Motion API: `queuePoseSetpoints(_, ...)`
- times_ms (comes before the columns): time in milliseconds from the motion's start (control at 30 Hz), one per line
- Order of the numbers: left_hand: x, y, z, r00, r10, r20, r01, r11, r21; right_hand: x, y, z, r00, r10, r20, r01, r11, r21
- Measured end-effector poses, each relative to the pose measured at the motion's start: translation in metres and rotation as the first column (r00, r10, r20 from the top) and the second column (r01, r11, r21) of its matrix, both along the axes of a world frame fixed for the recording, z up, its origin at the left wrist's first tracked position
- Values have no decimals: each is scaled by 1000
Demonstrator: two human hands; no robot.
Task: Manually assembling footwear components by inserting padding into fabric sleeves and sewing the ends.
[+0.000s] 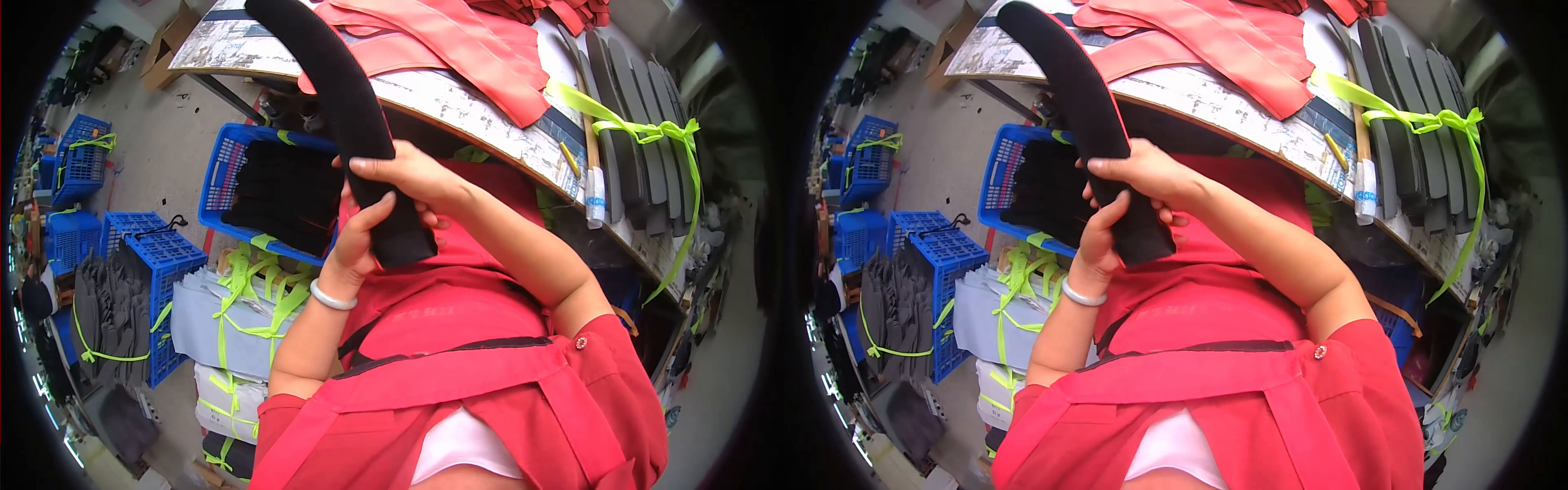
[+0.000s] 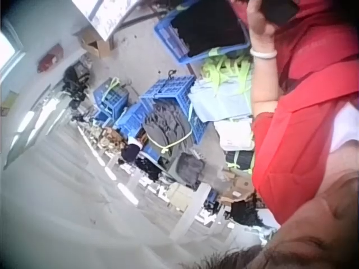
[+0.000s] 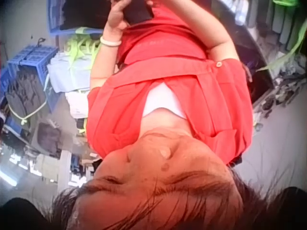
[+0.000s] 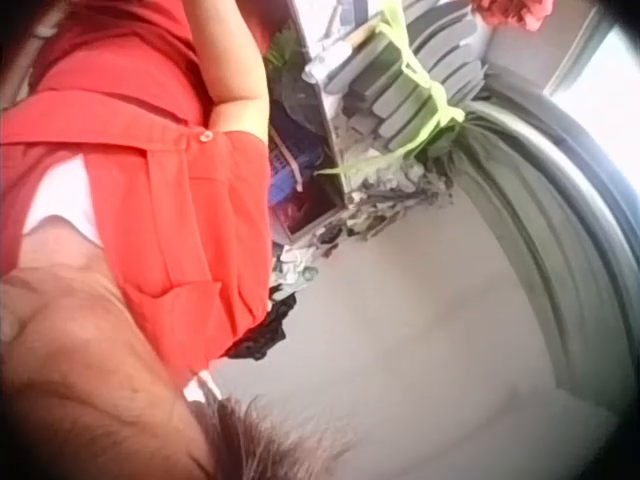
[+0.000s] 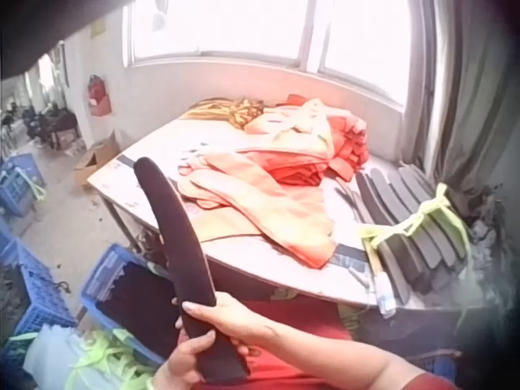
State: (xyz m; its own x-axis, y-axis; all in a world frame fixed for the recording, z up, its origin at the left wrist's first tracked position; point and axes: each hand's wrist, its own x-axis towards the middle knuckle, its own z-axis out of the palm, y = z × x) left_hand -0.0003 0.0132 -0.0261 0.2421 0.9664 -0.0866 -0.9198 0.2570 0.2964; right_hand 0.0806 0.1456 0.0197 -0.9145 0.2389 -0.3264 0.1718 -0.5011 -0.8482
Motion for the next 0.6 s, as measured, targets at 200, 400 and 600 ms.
queuePoseSetpoints(200,22,-5,-13,980,-175,98,186,975,-121,-4,33,-3,975,-199,96,172,956,236)
queuePoseSetpoints(400,32,-26,7,815,-331,-476,333,939,-84,24,113,5,795,-596,114,562,794,234)
queuePoseSetpoints(600,14,21,13,691,57,-721,-242,958,-157,-9,48,1,966,-246,80,207,921,330)
